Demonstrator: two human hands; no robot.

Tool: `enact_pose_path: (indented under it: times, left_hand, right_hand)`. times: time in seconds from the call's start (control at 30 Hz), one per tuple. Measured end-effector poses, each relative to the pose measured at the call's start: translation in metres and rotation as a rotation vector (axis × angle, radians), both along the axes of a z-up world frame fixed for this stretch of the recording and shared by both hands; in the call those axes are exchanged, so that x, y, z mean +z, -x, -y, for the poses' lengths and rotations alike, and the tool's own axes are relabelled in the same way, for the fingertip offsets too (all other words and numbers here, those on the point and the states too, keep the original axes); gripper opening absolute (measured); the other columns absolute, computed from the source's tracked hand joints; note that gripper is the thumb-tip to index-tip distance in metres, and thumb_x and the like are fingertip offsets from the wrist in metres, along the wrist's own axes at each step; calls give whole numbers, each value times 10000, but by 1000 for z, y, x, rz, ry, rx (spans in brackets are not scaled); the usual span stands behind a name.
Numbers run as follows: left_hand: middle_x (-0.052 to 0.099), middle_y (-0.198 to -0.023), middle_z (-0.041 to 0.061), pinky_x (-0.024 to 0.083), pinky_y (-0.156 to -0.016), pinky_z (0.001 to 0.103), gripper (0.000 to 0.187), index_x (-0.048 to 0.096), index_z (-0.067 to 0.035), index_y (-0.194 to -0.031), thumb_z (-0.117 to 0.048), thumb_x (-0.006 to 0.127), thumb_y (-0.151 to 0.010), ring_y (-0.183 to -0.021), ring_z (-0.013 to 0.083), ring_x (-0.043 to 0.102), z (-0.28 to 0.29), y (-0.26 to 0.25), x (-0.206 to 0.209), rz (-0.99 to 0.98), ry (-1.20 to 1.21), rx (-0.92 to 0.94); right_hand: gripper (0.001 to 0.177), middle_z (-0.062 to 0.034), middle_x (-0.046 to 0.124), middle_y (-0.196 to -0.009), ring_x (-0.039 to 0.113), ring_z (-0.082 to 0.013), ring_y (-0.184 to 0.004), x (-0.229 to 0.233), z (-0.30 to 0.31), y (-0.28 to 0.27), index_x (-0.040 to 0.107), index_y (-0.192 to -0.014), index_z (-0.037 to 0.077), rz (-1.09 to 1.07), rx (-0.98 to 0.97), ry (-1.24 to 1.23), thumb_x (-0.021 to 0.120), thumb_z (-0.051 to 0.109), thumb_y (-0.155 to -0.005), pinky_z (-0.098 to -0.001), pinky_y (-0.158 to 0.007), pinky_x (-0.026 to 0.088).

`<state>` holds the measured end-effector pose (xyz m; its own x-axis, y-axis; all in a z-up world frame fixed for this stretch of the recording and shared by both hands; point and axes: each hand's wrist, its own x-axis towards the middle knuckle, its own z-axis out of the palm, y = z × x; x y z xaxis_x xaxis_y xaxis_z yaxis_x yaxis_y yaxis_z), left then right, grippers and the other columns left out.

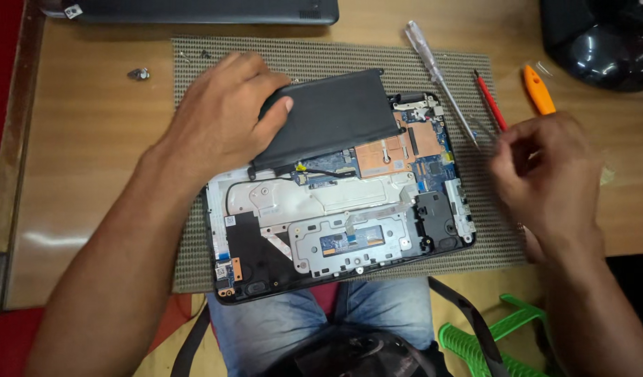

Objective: The person installs a battery into a disassembled laptop chassis, carefully aligning it within the frame. They then connect the battery's ribbon cable to the motherboard and secure the connection.

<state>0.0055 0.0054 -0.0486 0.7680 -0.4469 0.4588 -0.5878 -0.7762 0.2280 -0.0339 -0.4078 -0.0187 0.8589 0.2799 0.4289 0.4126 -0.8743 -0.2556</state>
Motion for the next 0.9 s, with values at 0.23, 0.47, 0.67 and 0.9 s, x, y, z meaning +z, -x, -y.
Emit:
enact_pose_path:
  times: [0.23,0.47,0.67,0.9]
  left_hand:
    - [665,-1077,175,486,-865,518,339,722,27,-1233,-236,593,-1062,-990,384,599,0,2,5,-45,33,-2]
    - [646,-1079,159,503,-858,508,288,730,18,-1200,-210,694,-1029,-1012,366,597,1,8,9,38,44,3]
    - [618,-1140,144,475,-842,511,344,703,-6,-1254,-244,728,-1007,-1069,361,580,4,16,16,55,18,23]
    - [622,-1061,152,433,-884,506,153,707,14,-1136,-107,680,-1048,-971,364,582,14,29,40,211,207,-203]
  right_hand:
    - [102,-186,690,-997,670,-191,-810,20,-34,30,482,-1119,-81,-160,40,-375,566,-56,-1170,-265,-712,513]
    - [112,-184,689,-1034,600,-154,-838,16,-42,33,589,-1038,-55,-264,146,-509,693,-61,-998,-220,-730,434]
    - [152,-154,710,-1005,686,-187,-919,14,-50,30,658,-993,-37,-343,206,-480,769,-60,-891,-259,-879,557]
    - [150,-116,787,-948,758,-144,-808,27,-81,32,733,-984,-19,-366,415,-333,762,27,-843,-203,-705,591]
